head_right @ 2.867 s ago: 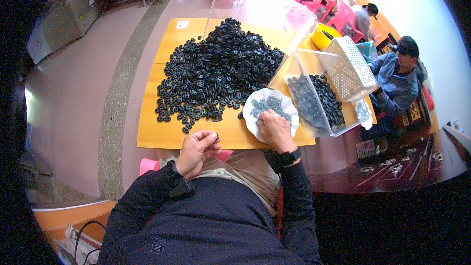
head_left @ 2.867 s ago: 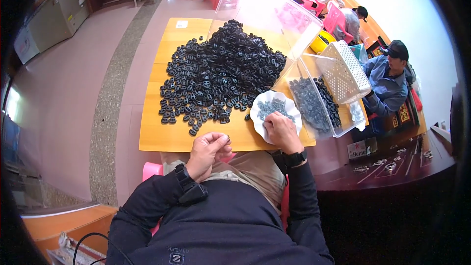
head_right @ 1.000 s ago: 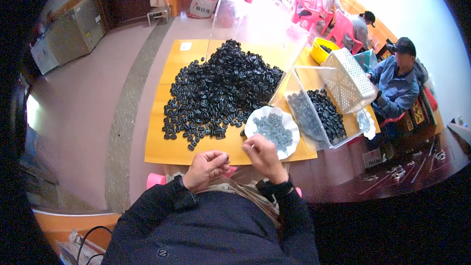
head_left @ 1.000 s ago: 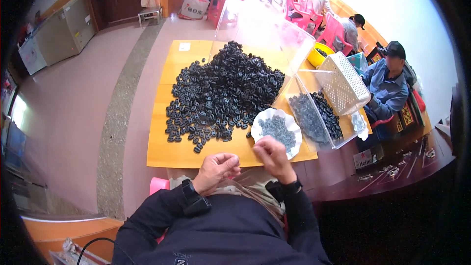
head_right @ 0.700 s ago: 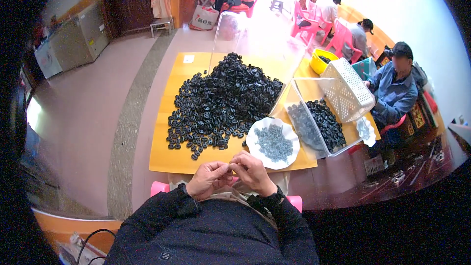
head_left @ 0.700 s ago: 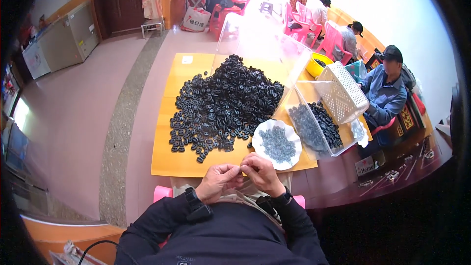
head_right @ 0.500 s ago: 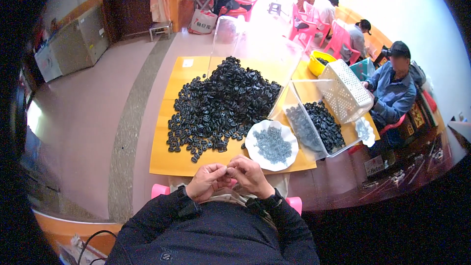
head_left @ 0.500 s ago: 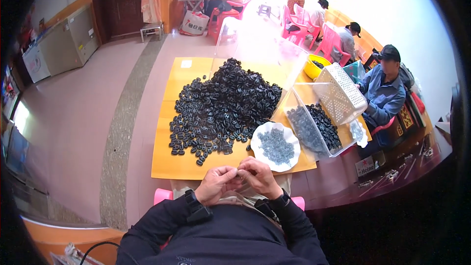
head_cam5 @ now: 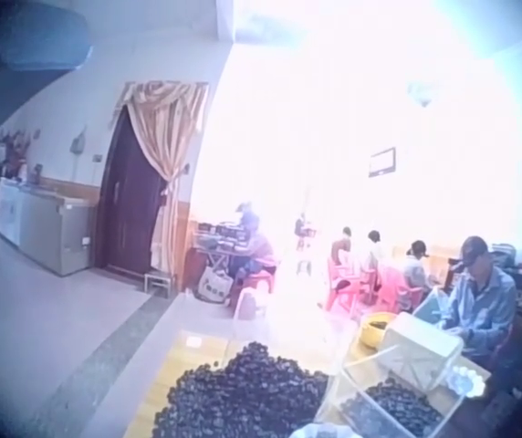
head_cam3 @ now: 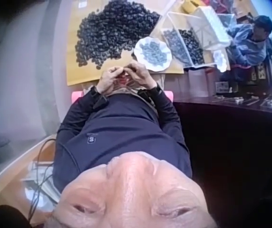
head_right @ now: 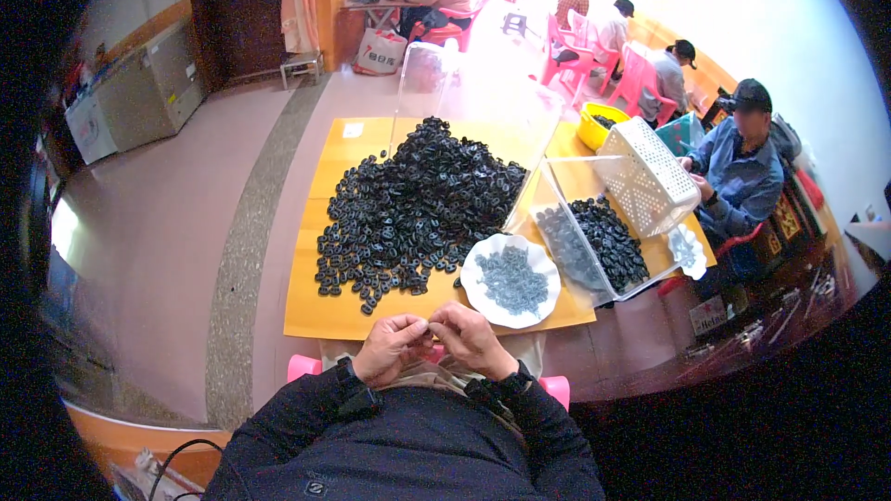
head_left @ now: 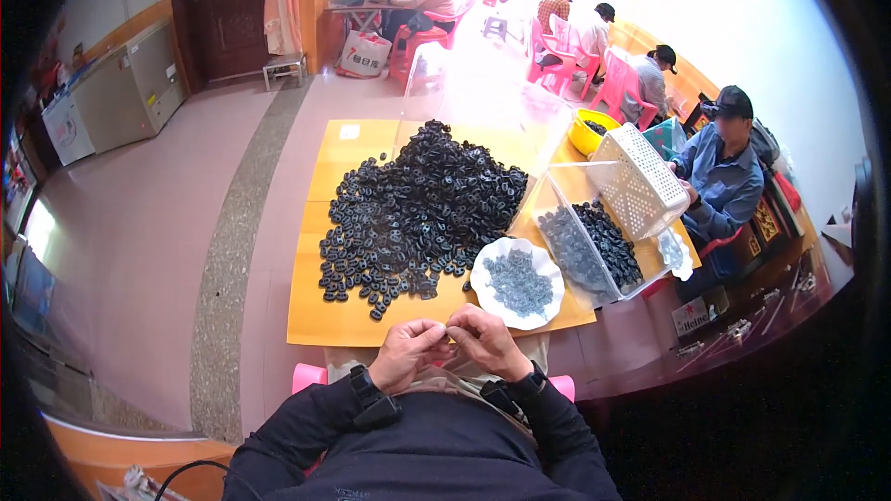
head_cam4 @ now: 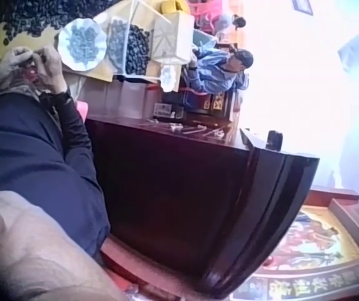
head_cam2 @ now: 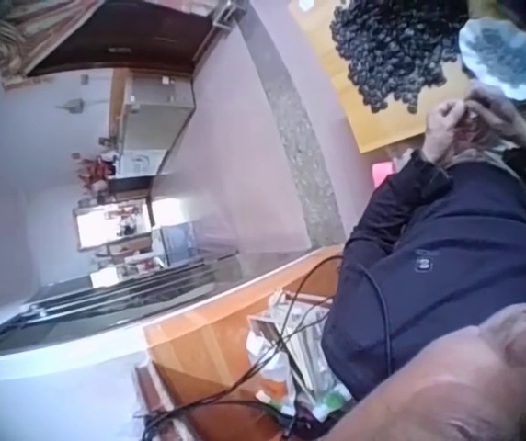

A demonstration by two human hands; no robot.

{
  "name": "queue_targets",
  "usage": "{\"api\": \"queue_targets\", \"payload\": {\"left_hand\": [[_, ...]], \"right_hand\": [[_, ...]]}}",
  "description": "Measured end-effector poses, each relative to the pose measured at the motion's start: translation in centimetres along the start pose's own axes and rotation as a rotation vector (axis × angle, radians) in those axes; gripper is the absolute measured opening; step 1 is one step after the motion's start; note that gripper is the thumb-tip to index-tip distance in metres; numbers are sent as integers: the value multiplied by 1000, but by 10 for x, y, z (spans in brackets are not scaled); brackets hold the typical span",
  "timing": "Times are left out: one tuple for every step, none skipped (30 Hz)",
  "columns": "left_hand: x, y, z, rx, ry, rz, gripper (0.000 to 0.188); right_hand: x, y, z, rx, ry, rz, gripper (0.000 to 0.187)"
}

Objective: The person picks up a black plastic toggle and a metal spring by hand, inserts the spring into the toggle, and places the assembled piece into a plastic container.

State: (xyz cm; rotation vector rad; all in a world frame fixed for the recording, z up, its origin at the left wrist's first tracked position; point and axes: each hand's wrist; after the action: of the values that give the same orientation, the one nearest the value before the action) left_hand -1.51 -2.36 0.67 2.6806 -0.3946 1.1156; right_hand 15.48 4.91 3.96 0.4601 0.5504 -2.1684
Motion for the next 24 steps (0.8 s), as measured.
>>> {"api": "queue_targets", "payload": {"left_hand": [[0,-1,0,0,5,-4,18],[-1,-2,1,-2,12,-8,18],[0,-2,2,-4,14,-7,18],[2,-1,1,-7,11,-27,19],[3,0,1,-11,7,-48,19],[3,0,1,-12,8,-47,19],[3,0,1,-16,25,-62,19],[3,0,1,-23,44,-82,19],[3,0,1,-27,47,-86,19],[2,0,1,-21,37,-86,20],[2,0,1,-13,24,-80,20],[2,0,2,-14,24,-79,20],[2,0,2,-3,19,-61,20],[2,0,2,10,13,-44,19],[2,1,2,10,14,-43,19],[3,1,3,28,11,-52,19],[3,1,3,46,9,-60,18],[3,0,3,46,8,-59,18],[2,0,4,57,-2,-60,17],[1,-1,5,70,-11,-64,16],[1,-1,5,69,-9,-67,16],[2,-1,4,91,-31,-73,16],[2,-1,3,111,-53,-78,16],[3,-2,3,110,-51,-79,16]], "right_hand": [[-1,-1,0,0,0,-1,3],[-2,-1,0,-11,37,6,4],[-3,-1,0,-22,75,13,5],[-4,-1,0,-19,76,13,5],[-3,-1,1,-53,100,2,6],[-2,-1,2,-87,124,-8,8],[-2,-1,4,-86,125,-8,8],[-2,-2,5,-76,135,-5,8],[-2,-3,6,-66,145,-2,8],[-1,-3,4,-63,141,0,8],[0,-3,3,-85,161,-15,8],[1,-3,3,-107,181,-31,7],[2,-2,5,-106,182,-31,7],[2,-2,9,-49,171,-28,6],[3,-1,11,8,159,-25,6],[4,-1,8,8,159,-25,6],[5,-1,4,-21,190,-27,5],[5,-1,2,-50,220,-30,5],[5,0,0,-50,221,-31,5],[6,-1,1,-46,233,-37,8],[6,-2,3,-43,244,-43,12],[6,-3,5,-41,243,-41,12],[6,-4,7,-40,199,-50,12],[5,-4,9,-38,155,-59,12]]}}
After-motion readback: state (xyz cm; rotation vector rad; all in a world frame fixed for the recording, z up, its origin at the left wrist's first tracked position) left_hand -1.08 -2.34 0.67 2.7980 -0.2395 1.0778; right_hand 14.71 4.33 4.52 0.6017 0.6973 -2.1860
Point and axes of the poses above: each hand's wrist, its own y-axis away from the middle knuckle, its own x-axis out of the palm, z = x × y, and after that the axes turned 12 degrees about z, right-handed
